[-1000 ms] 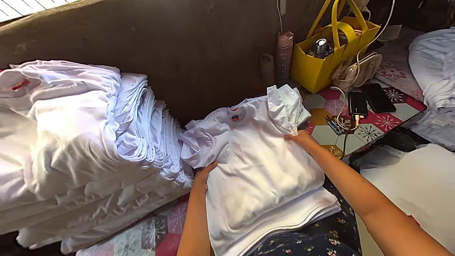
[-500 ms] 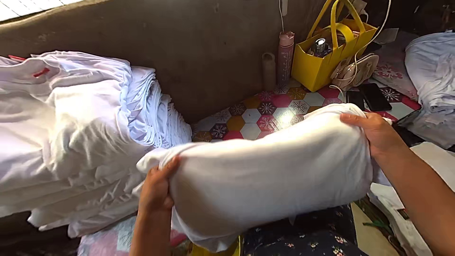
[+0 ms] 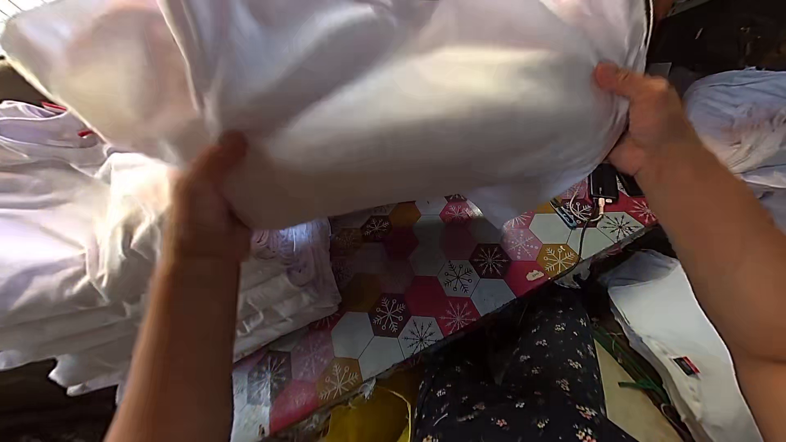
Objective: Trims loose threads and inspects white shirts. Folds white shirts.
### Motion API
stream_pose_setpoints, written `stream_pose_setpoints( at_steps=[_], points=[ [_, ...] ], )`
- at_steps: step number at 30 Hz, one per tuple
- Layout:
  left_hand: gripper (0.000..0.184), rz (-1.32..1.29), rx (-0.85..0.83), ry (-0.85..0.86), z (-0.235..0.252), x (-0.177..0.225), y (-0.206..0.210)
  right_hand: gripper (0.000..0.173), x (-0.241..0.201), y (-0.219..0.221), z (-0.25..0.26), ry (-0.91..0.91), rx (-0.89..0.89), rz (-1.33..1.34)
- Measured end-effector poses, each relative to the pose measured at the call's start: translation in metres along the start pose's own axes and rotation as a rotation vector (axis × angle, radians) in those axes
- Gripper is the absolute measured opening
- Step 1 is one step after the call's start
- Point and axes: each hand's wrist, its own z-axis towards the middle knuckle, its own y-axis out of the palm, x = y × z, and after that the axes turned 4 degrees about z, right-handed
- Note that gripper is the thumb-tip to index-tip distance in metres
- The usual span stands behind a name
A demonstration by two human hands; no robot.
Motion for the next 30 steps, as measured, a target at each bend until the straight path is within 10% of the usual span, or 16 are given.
stream_pose_setpoints(
  at_steps=[9, 22, 27, 30],
  points=[
    [0.048, 0.238, 0.003, -0.775, -0.186, -0.254, -0.005, 0.036, 0.238, -0.086, -0.129, 0.651, 0.0, -0.506],
    [0.034, -0.077, 0.234, -0.555, -0.162, -0.245, 0.013, 0.027, 0.254, -0.079, -0.147, 0.167, 0.139, -0.434],
    [0.062, 0.12, 0.387, -0.514, -0.153, -0.277, 0.012, 0.06, 0.252, -0.079, -0.152, 0.305, 0.205, -0.626],
    [0.092, 0.473, 0.523, -0.215, -0.174, -0.258, 0.011, 0.063, 0.237, -0.066, -0.17, -0.036, 0.215, -0.9]
  ],
)
